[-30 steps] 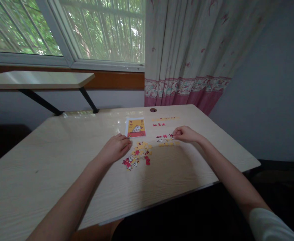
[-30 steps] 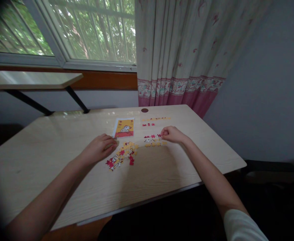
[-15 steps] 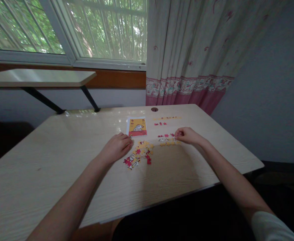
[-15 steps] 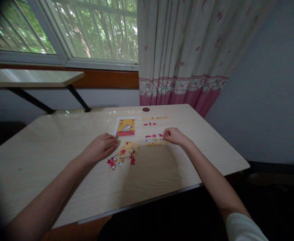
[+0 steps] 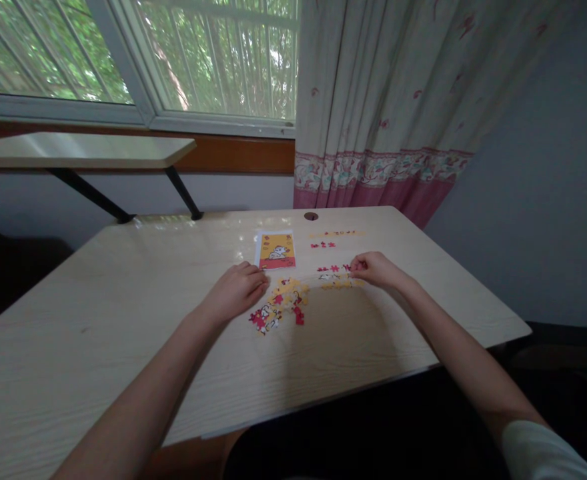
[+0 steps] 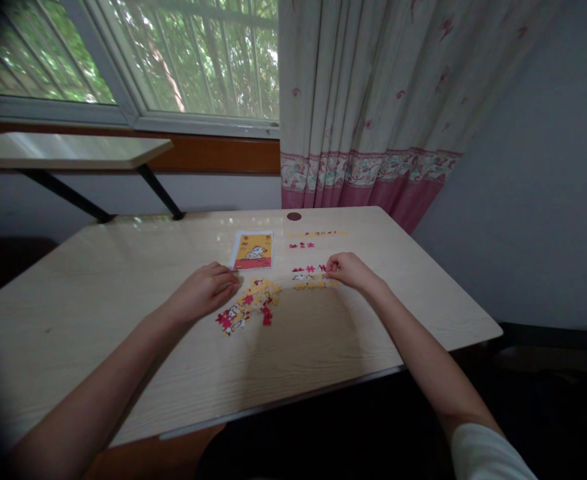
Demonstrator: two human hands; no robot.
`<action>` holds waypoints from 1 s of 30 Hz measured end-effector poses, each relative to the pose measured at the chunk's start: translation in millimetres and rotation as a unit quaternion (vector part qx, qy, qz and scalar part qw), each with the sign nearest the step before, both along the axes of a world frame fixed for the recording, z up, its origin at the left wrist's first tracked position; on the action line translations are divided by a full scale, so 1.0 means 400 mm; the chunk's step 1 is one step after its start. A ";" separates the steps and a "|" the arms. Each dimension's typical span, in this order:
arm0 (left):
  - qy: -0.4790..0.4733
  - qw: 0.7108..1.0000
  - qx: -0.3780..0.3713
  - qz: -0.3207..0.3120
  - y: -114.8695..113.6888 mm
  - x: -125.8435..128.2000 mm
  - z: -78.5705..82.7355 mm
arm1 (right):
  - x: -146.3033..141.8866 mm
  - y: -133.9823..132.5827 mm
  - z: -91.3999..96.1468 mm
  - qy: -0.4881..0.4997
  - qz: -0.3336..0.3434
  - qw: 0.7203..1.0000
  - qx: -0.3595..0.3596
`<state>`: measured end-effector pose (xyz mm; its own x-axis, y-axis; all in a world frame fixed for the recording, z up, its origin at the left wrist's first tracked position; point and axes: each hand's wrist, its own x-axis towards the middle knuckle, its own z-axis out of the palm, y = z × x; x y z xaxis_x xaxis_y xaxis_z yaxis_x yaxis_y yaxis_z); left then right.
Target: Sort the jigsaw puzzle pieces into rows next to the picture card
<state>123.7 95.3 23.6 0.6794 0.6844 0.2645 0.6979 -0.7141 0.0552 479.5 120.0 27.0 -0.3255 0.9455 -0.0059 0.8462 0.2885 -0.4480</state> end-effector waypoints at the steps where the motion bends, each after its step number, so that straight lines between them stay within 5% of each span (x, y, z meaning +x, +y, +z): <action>1: 0.002 1.000 0.001 -0.001 0.000 0.000 0.000 | 0.002 0.001 -0.001 -0.003 0.000 1.000 -0.001; 8: 0.004 1.000 -0.004 -0.007 -0.004 0.005 0.002 | -0.002 -0.007 0.015 -0.028 0.007 0.999 0.019; 14: -0.020 0.999 -0.026 0.025 -0.015 0.037 -0.006 | -0.097 -0.015 0.040 -0.079 0.085 0.993 0.034; 22: -0.037 0.998 -0.041 0.035 -0.028 0.064 -0.014 | -0.270 -0.007 -0.009 -0.039 0.184 0.979 0.073; 30: -0.033 0.998 -0.039 0.032 -0.029 0.066 -0.013 | -0.313 0.001 -0.023 -0.020 0.196 0.975 0.098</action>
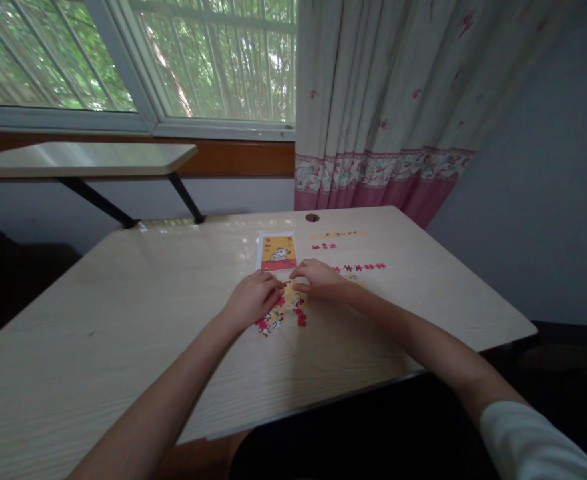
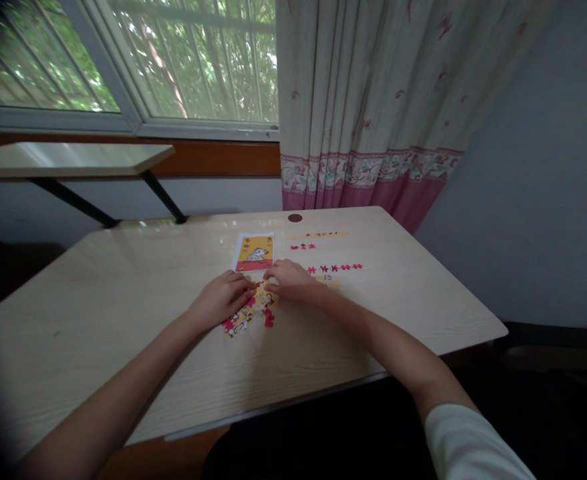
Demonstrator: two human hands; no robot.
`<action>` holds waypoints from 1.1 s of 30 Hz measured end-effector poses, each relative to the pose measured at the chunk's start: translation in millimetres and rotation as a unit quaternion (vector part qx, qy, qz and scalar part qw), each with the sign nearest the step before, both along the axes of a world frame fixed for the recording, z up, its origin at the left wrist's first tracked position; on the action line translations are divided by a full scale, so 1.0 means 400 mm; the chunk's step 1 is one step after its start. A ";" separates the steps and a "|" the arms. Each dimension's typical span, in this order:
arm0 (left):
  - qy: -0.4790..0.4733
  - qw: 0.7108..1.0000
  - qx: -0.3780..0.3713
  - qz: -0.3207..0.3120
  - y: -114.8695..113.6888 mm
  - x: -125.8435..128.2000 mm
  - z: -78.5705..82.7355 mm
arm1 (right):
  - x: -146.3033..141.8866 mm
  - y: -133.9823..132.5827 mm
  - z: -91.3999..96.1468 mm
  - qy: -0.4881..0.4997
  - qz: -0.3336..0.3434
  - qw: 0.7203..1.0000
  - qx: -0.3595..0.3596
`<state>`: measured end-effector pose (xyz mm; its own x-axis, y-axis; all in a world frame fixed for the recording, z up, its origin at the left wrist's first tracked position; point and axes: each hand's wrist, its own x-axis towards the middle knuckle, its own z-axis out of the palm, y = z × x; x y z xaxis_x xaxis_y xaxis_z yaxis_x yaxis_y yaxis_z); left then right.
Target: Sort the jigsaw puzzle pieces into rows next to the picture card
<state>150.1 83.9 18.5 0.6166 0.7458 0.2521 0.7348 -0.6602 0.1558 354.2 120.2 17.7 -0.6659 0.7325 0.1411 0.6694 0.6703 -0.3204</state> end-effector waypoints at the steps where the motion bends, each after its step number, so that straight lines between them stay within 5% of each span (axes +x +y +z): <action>1: 0.000 1.000 -0.001 -0.001 0.000 0.000 -0.001 | 0.000 0.000 0.001 0.009 -0.001 1.000 -0.001; 7: -0.044 0.999 -0.014 -0.003 -0.004 0.002 -0.003 | 0.006 -0.016 0.012 0.118 -0.023 0.992 -0.032; 16: -0.220 0.970 -0.102 -0.020 -0.035 0.045 0.019 | 0.021 -0.081 0.011 0.289 -0.108 0.944 -0.112; 27: -0.295 0.942 -0.159 0.008 -0.032 0.045 0.013 | 0.048 -0.088 -0.006 0.264 0.003 0.960 0.094; 33: -0.282 0.945 -0.165 0.015 -0.034 0.050 0.013 | 0.049 -0.087 -0.016 0.240 0.010 0.964 0.116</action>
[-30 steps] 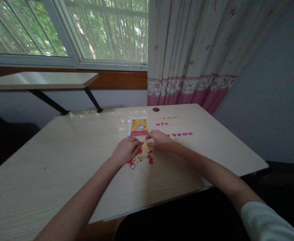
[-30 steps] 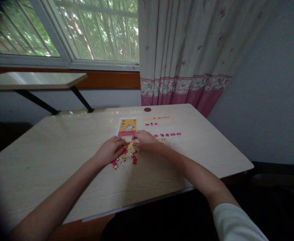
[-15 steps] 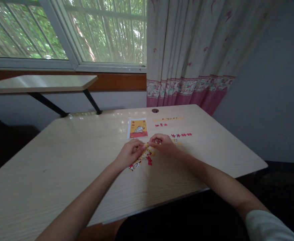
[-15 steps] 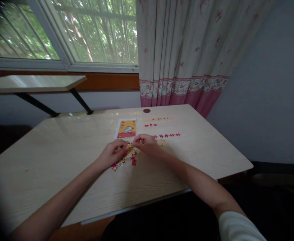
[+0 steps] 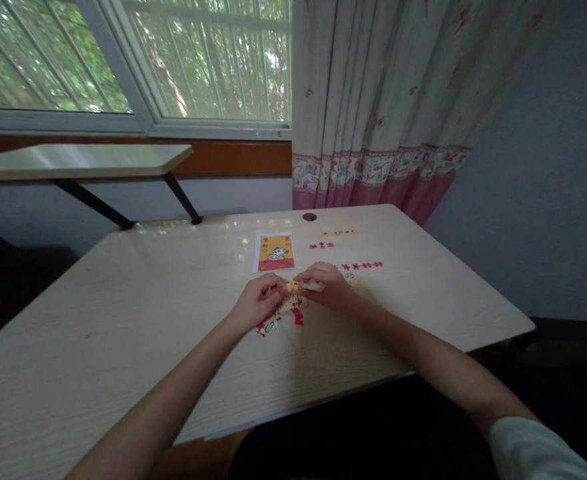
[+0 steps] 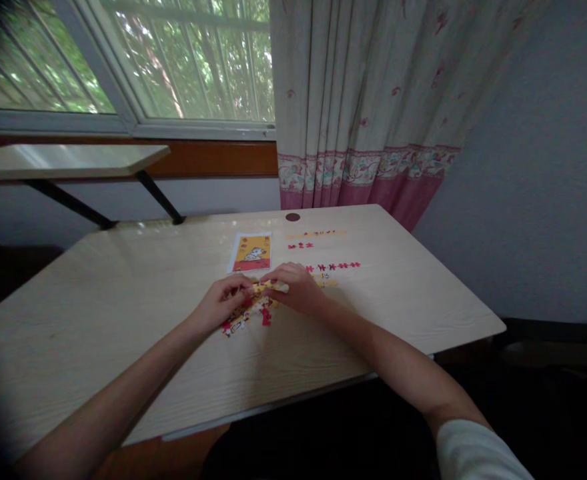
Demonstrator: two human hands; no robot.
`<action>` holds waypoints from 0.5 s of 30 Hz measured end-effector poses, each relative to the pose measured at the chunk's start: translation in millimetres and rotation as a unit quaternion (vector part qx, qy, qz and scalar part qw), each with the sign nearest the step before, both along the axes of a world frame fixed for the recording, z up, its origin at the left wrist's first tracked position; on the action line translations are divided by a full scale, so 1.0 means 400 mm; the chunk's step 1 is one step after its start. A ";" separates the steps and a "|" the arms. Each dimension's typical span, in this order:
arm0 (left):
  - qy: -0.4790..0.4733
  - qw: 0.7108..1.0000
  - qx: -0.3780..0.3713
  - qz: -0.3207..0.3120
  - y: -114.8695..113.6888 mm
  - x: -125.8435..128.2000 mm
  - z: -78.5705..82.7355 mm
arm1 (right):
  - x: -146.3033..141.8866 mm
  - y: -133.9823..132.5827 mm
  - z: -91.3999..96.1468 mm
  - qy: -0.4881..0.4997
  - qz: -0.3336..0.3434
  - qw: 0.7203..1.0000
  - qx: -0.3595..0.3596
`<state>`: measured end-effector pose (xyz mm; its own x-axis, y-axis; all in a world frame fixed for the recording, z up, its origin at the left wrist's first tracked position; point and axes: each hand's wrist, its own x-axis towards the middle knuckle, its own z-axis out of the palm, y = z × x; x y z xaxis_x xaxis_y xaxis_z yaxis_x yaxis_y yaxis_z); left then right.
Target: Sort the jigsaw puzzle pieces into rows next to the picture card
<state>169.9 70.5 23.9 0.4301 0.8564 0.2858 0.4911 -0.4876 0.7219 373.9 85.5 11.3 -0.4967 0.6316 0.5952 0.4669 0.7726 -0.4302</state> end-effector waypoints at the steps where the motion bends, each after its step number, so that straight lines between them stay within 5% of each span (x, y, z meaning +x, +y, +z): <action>1: 0.003 1.000 0.000 0.000 -0.001 0.002 0.001 | -0.001 0.000 -0.001 -0.004 -0.006 1.000 -0.003; 9: 0.000 0.999 0.002 0.034 0.005 -0.014 -0.005 | 0.028 0.011 0.023 0.051 -0.060 0.997 0.027; 15: 0.085 0.990 0.089 0.062 0.036 -0.064 -0.020 | 0.067 0.021 0.058 0.102 -0.127 0.987 0.007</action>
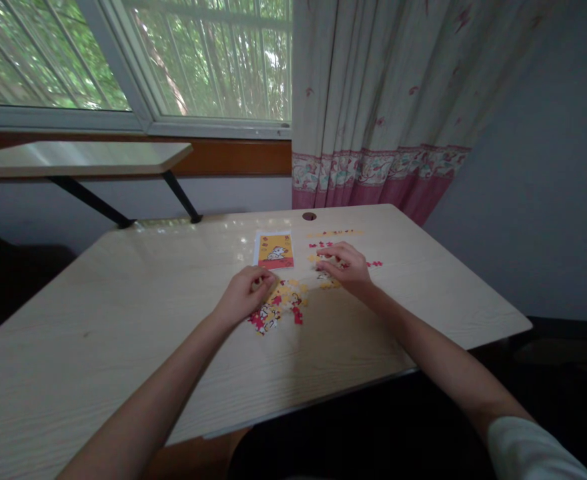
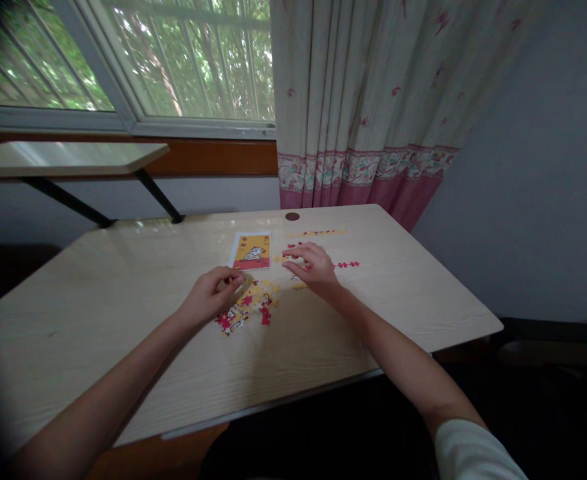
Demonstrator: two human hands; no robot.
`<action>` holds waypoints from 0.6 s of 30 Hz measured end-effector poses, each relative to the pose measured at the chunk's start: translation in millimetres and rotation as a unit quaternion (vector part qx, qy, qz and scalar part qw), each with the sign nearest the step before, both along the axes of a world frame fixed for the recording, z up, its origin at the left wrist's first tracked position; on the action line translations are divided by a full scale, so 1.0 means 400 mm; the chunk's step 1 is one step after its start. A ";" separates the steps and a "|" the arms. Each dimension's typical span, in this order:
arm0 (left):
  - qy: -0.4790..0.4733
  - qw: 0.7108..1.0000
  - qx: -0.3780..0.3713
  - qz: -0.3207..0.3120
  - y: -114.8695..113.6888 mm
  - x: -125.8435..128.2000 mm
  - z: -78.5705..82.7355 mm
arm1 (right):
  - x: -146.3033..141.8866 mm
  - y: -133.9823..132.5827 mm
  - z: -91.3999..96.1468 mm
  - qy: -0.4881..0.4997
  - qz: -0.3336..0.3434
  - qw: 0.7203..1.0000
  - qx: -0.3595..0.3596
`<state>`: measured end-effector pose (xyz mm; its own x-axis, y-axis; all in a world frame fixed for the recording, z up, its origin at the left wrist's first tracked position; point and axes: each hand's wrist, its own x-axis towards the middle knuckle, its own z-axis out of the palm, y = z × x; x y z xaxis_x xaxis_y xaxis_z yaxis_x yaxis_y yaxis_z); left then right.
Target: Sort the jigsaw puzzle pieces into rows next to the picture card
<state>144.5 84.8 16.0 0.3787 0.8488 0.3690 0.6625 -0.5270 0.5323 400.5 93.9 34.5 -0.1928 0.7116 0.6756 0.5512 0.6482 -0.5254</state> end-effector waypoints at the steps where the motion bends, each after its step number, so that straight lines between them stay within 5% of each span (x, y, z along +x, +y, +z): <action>1: 0.018 1.000 0.011 0.000 0.005 -0.008 -0.001 | 0.002 0.000 0.001 0.004 -0.002 1.000 -0.005; 13: 0.091 0.995 0.034 -0.036 0.014 -0.024 0.002 | 0.038 0.027 0.023 -0.006 0.029 1.000 -0.010; 18: 0.092 0.994 0.038 -0.039 0.013 -0.025 0.007 | 0.054 0.038 0.031 0.006 0.059 0.997 0.043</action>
